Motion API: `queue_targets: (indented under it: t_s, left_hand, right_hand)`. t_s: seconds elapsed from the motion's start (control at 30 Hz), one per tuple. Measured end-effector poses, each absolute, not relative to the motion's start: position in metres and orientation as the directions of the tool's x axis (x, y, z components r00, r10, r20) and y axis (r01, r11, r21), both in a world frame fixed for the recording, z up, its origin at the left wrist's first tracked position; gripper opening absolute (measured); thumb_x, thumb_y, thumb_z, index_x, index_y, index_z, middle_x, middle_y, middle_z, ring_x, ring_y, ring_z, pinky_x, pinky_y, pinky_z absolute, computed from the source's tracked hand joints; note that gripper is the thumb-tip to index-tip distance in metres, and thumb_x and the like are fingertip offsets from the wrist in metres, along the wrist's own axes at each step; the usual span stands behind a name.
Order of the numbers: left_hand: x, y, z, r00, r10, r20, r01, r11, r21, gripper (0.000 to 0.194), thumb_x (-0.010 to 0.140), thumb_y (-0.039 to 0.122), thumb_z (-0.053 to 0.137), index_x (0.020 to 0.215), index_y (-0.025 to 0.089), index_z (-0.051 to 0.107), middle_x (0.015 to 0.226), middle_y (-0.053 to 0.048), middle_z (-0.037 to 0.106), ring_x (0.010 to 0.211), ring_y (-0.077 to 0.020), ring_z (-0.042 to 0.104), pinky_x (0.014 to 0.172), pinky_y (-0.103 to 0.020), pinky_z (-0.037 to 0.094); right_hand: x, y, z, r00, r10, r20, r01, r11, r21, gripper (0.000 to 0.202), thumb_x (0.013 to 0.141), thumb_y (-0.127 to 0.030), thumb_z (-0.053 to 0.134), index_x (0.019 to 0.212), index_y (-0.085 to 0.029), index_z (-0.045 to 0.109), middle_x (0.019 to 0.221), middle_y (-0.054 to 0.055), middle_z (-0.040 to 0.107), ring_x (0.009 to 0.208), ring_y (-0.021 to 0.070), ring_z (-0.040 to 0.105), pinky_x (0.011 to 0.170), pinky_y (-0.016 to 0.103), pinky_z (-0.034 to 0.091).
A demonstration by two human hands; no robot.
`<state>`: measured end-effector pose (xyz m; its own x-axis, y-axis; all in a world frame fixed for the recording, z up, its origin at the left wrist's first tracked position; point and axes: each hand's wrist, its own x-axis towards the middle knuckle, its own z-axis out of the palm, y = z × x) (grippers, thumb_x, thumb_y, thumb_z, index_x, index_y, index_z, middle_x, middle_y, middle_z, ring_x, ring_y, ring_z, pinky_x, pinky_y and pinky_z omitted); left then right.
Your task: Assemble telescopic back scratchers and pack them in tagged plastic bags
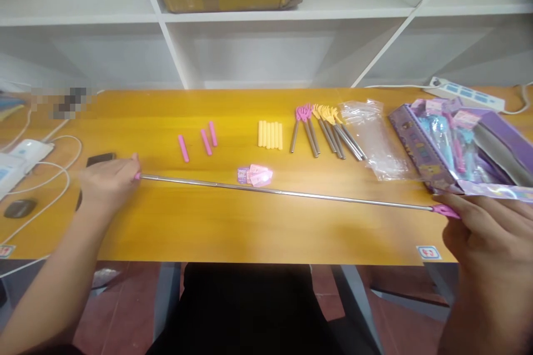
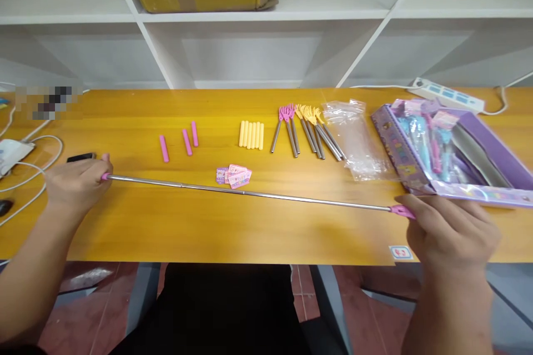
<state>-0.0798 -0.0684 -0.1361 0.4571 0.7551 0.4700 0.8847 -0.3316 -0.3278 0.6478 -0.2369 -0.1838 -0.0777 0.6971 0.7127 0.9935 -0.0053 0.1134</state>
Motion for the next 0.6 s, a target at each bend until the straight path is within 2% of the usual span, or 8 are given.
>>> queue_targets:
  t_s: [0.07,0.1,0.17,0.27,0.43,0.6]
  left_hand:
    - [-0.076,-0.071,-0.139,0.449,0.76,0.47,0.89,-0.331,-0.315,0.046,0.103,0.028,0.051,0.058,0.017,0.047,0.05,0.003,0.048,0.054,-0.0103,0.037,0.058,-0.019,0.017]
    - [-0.075,-0.072,-0.141,0.452,0.759,0.468,0.889,-0.339,-0.309,0.045,0.103,0.027,0.051,0.058,0.017,0.048,0.051,0.003,0.05,0.055,-0.0103,0.038,0.058,-0.019,0.018]
    - [-0.076,-0.076,-0.143,0.472,0.747,0.467,0.879,-0.363,-0.308,0.044,0.102,0.026,0.052,0.059,0.018,0.05,0.053,0.003,0.052,0.056,-0.0106,0.038,0.06,-0.02,0.02]
    - [-0.079,-0.08,-0.144,0.495,0.731,0.47,0.868,-0.386,-0.314,0.042,0.102,0.026,0.053,0.061,0.019,0.053,0.053,0.004,0.053,0.056,-0.0111,0.039,0.059,-0.02,0.022]
    - [-0.078,-0.085,-0.143,0.485,0.738,0.468,0.874,-0.395,-0.283,0.041,0.103,0.025,0.052,0.063,0.019,0.05,0.054,0.004,0.053,0.056,-0.0114,0.041,0.059,-0.019,0.023]
    - [-0.075,-0.086,-0.143,0.503,0.717,0.483,0.863,-0.382,-0.332,0.039,0.103,0.023,0.054,0.064,0.02,0.052,0.056,0.005,0.056,0.057,-0.0107,0.044,0.059,-0.019,0.024]
  right_hand:
    - [0.636,-0.238,-0.181,-0.232,0.701,0.675,0.973,0.183,0.144,0.062,0.111,-0.05,0.04,0.07,-0.027,0.081,0.071,0.017,0.075,0.055,0.0138,0.062,0.059,0.034,0.044]
    - [0.632,-0.238,-0.18,-0.267,0.707,0.654,0.963,0.227,0.148,0.052,0.109,-0.043,0.046,0.077,-0.027,0.083,0.077,0.017,0.077,0.058,0.0148,0.064,0.061,0.034,0.046]
    - [0.625,-0.24,-0.178,-0.258,0.732,0.63,0.966,0.207,0.155,0.035,0.105,-0.032,0.054,0.088,-0.027,0.084,0.084,0.015,0.08,0.064,0.0166,0.067,0.065,0.032,0.05]
    - [0.619,-0.244,-0.177,-0.231,0.76,0.608,0.973,0.181,0.144,0.026,0.102,-0.024,0.055,0.101,-0.026,0.081,0.092,0.012,0.081,0.074,0.0178,0.071,0.072,0.03,0.054]
    - [0.604,-0.245,-0.173,-0.179,0.788,0.589,0.981,0.192,0.041,0.023,0.1,-0.024,0.059,0.113,-0.028,0.078,0.105,0.011,0.08,0.093,0.0207,0.077,0.079,0.031,0.057]
    - [0.596,-0.247,-0.172,-0.096,0.775,0.624,0.995,0.059,0.08,0.028,0.104,-0.039,0.06,0.108,-0.024,0.083,0.112,0.015,0.071,0.089,0.0207,0.074,0.068,0.032,0.055]
